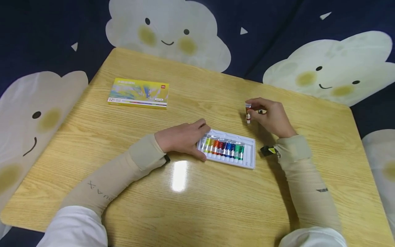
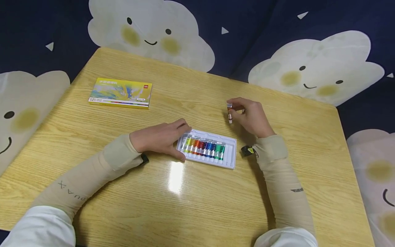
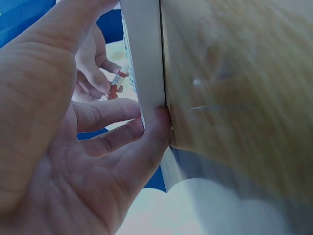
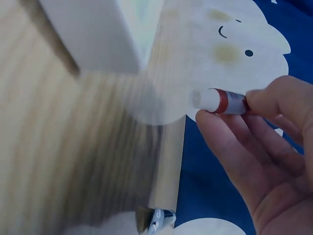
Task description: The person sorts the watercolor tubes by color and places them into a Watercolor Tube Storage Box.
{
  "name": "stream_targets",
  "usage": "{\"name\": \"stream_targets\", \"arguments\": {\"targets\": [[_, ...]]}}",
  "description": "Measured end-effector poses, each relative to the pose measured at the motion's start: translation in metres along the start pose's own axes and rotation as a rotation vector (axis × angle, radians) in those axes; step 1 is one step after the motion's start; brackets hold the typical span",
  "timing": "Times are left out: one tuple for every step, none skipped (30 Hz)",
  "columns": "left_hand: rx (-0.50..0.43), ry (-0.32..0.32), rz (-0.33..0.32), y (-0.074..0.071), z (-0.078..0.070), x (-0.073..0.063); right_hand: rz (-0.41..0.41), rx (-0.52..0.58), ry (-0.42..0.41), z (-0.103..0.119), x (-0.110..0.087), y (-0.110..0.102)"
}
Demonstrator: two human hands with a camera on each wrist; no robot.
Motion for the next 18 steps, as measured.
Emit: {"name": "stream_targets", "arguments": {"targets": [[-0.001,0.000,0.001,0.000,0.000,0.000,-0.004,0.010,0.017,-0.001,-0.002,0.000],[-0.004,0.000,0.001,0.000,0.000,0.000,-0.009,0.021,0.033,-0.001,-0.003,0.000],[-0.006,0.000,0.001,0.000,0.000,0.000,-0.014,0.033,0.049,-0.001,-0.004,0.000],[-0.007,0.001,0.000,0.000,0.000,0.000,-0.019,0.046,0.067,-0.001,-0.006,0.000],[-0.008,0.001,0.000,0.000,0.000,0.000,-0.024,0.057,0.084,-0.002,-0.008,0.000],[-0.008,0.003,-0.001,0.000,0.000,0.000,-0.028,0.070,0.100,-0.002,-0.009,0.000],[-0.008,0.005,-0.003,0.000,-0.001,0.001,-0.033,0.083,0.113,-0.002,-0.011,0.000],[-0.008,0.007,-0.005,0.000,-0.001,0.001,-0.039,0.095,0.124,-0.002,-0.012,0.000],[-0.007,0.010,-0.006,0.000,-0.001,0.001,-0.044,0.103,0.130,-0.002,-0.013,0.000],[-0.008,0.011,-0.008,0.000,-0.001,0.001,-0.049,0.110,0.135,-0.002,-0.015,0.000],[-0.009,0.010,-0.008,0.000,-0.001,0.001,-0.053,0.117,0.138,-0.002,-0.016,-0.001],[-0.009,0.010,-0.008,0.000,-0.001,0.001,-0.056,0.121,0.138,-0.001,-0.017,-0.001],[-0.010,0.010,-0.008,0.000,-0.001,0.000,-0.059,0.125,0.138,-0.001,-0.018,-0.001],[-0.011,0.008,-0.007,0.000,-0.001,0.000,-0.062,0.132,0.139,0.000,-0.020,-0.001],[-0.011,0.008,-0.007,0.000,-0.001,0.000,-0.063,0.140,0.138,0.001,-0.021,-0.002],[-0.010,0.008,-0.007,0.000,0.000,0.000,-0.065,0.147,0.138,0.002,-0.023,-0.002],[-0.011,0.006,-0.006,0.000,0.000,0.000,-0.067,0.155,0.140,0.002,-0.024,-0.002],[-0.012,0.005,-0.005,0.000,0.000,0.000,-0.070,0.161,0.139,0.003,-0.026,-0.003]]}}
Point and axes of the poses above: each hand's wrist, its own x-axis towards the middle knuckle, its own y-axis out of the palm, z = x × y, the point moved 8 cm from there along x, towards the middle knuckle, and after that the axes turned 5 degrees about -z, right-handed, at the moved point
